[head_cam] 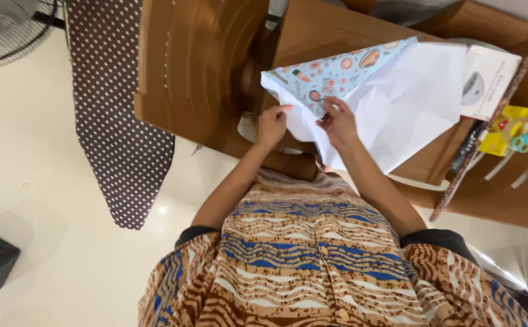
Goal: The person places a small white box on a sheet of patterned wrapping paper on a wooden table. They fold the paper around the box, then use scissors to trim the excess paper along the edges. The person continues folding the paper to enclose the box, but does not tape or finish the wrap.
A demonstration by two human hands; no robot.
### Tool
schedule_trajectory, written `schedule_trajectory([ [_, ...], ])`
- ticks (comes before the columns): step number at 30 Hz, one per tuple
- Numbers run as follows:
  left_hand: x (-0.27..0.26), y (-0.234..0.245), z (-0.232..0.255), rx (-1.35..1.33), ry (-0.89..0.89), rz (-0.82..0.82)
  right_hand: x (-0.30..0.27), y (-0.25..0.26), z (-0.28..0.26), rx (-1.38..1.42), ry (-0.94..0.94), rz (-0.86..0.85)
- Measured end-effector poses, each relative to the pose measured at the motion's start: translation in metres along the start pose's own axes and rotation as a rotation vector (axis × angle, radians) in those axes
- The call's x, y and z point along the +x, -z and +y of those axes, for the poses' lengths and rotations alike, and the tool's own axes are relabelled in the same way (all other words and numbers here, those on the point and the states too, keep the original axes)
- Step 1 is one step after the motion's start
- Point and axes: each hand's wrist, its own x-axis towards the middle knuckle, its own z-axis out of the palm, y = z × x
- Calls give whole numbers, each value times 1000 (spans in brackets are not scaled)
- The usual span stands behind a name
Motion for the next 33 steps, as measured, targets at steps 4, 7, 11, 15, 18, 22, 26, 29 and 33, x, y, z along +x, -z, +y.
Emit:
schedule_trajectory([
  [4,-7,-26,16,-660,390,-41,-43,-10,16,8,-29,-38],
  [7,-11,-31,37,-669,466,-40,-58,-21,9,-82,58,-60],
  [11,-13,-30,48,-635,359,-69,-71,-13,-1,-217,136,-149],
  [15,17,-6,41,-613,370,-22,-64,48,-24,-270,449,57],
  [18,48,31,30,-692,358,-69,-61,131,-45,-519,629,658],
  [22,80,77,20,-718,519,-163,-39,220,-58,-271,215,879],
  [26,93,103,11,-748,625,-162,-10,250,-51,-83,91,599],
  [29,97,116,2,-775,629,-155,10,246,-45,-182,-9,555],
  [33,107,136,4,-717,615,-97,18,235,-46,-75,21,304],
])
